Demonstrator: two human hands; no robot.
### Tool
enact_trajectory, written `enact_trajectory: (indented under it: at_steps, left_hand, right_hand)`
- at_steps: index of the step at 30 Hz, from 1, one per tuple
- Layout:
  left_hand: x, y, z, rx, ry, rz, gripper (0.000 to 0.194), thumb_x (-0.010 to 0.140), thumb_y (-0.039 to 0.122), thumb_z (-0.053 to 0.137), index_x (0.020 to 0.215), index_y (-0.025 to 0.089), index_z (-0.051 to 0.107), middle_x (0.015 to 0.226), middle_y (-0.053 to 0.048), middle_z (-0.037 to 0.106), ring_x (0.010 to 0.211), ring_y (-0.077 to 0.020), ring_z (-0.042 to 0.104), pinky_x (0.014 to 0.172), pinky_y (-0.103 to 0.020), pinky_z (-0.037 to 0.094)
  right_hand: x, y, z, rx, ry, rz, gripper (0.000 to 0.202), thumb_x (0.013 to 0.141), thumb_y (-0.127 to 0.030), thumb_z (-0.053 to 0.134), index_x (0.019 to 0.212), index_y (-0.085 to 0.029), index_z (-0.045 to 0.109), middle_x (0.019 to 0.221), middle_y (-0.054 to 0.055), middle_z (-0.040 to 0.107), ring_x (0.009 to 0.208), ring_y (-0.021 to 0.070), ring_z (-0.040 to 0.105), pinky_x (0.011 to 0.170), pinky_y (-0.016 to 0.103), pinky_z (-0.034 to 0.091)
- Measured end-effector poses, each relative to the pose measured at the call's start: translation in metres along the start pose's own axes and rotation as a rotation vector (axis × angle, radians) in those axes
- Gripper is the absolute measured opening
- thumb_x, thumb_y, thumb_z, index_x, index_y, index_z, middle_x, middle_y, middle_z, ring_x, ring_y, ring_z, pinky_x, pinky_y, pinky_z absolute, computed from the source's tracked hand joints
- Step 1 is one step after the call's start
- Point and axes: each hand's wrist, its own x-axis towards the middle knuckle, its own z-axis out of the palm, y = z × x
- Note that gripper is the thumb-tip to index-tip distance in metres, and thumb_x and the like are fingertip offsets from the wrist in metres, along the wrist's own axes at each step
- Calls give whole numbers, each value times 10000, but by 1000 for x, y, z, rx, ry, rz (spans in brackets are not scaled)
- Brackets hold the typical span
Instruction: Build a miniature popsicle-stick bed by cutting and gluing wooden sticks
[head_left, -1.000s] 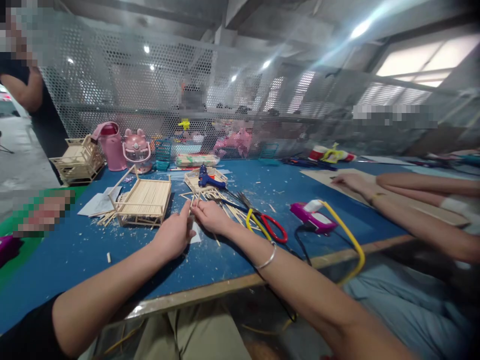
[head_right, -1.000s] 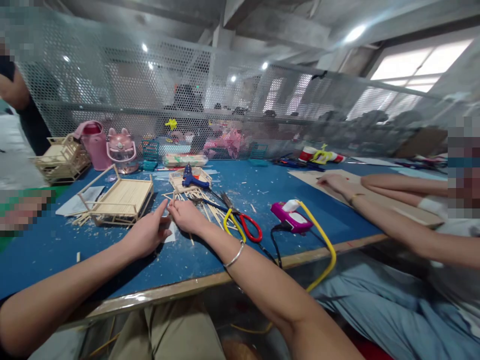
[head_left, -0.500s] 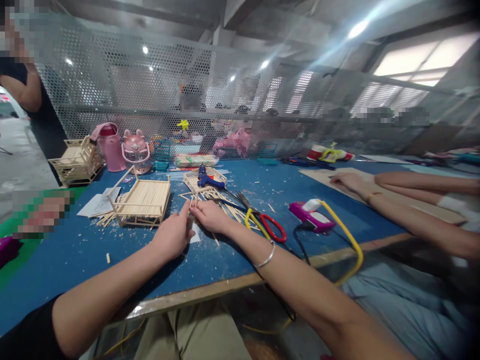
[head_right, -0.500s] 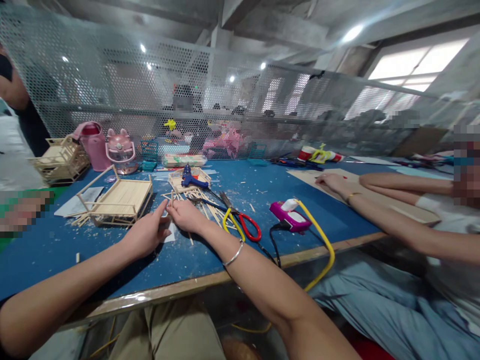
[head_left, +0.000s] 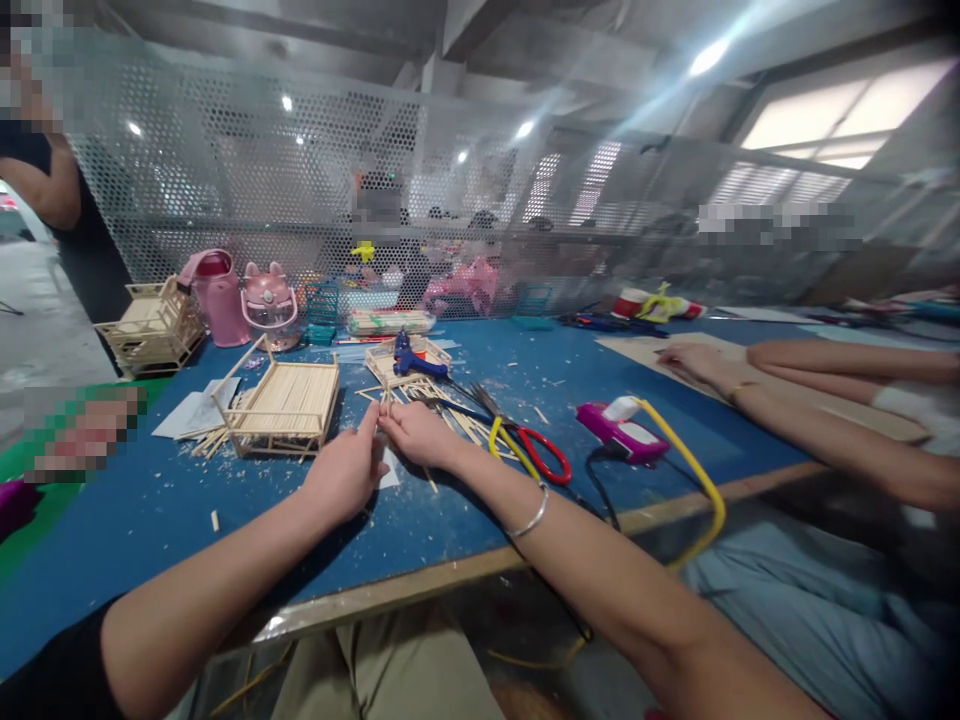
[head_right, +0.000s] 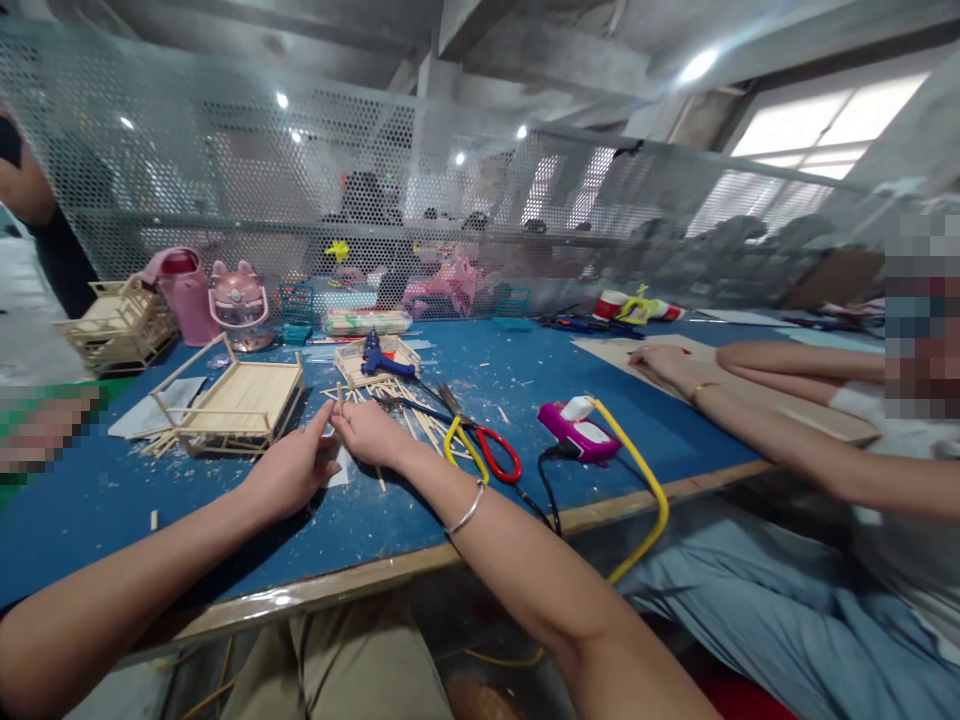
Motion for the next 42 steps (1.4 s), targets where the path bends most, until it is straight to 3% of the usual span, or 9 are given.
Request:
enact_trajectory:
  at_steps: [9,20,22,24,26,28,30,36,42]
  left_hand:
    - [1,-3,3,-28,0,23,838,788,230,540,1407,99,-10,1079,-176,638,1033,-236,584,836,-324,414]
    - [0,-3,3,-47,-1,9,825,788,222,545,1409,123,12,1059,-157,645,996,-227,602,820,-319,416]
    - [-1,-2,2,-50,10,10,794,783,228,553,1408,134,72,1054,-143,646,984,-227,603,809,-313,420]
    - [-2,-1,0,-47,39,24,684,777,263,570,1369,149,245,1064,-132,641,989,-232,593,807,-309,421]
    - [-3,0,-3,-32,87,47,445,790,316,561,1204,171,488,1034,-110,653,973,-232,586,802,-304,421]
    - [-3,1,-5,-22,126,72,249,821,359,521,969,189,628,929,-80,680,894,-216,599,767,-290,424]
    - [-3,2,-7,-32,149,89,241,842,368,493,845,196,662,827,-55,693,796,-190,609,715,-270,420]
    - [-4,1,-9,-125,154,163,221,847,325,503,796,201,679,733,-23,699,663,-141,607,615,-220,394]
    - [-3,-1,-7,-149,153,227,233,858,193,443,850,192,676,801,-37,707,746,-154,634,688,-231,441]
  right_hand:
    - [3,4,2,-119,-60,-55,222,904,-209,373,928,-114,572,832,92,631,738,159,542,657,244,334]
    - [-2,0,-2,83,-35,-9,201,881,-192,403,730,-140,525,709,43,579,655,127,499,640,242,340]
    - [-3,3,-3,285,-11,33,252,888,-239,382,668,-157,472,604,-1,527,560,104,459,581,227,339]
    - [-3,6,-3,570,0,115,294,896,-312,346,651,-173,428,503,-45,455,440,79,381,484,208,310]
    - [-2,8,-2,826,-28,195,301,881,-386,352,668,-182,415,445,-74,416,360,64,303,405,195,251]
    - [-1,10,-1,996,-74,229,302,843,-436,406,677,-184,417,408,-88,403,324,56,263,365,189,196]
    - [-1,10,0,1101,-115,227,309,807,-461,458,677,-183,422,382,-94,400,307,51,251,348,187,166]
    - [-4,6,-2,1219,-192,210,308,780,-457,494,663,-180,430,358,-87,421,284,46,255,330,188,142]
    - [-3,12,-7,1141,-142,190,296,817,-442,427,671,-185,422,379,-85,420,297,54,255,348,189,166]
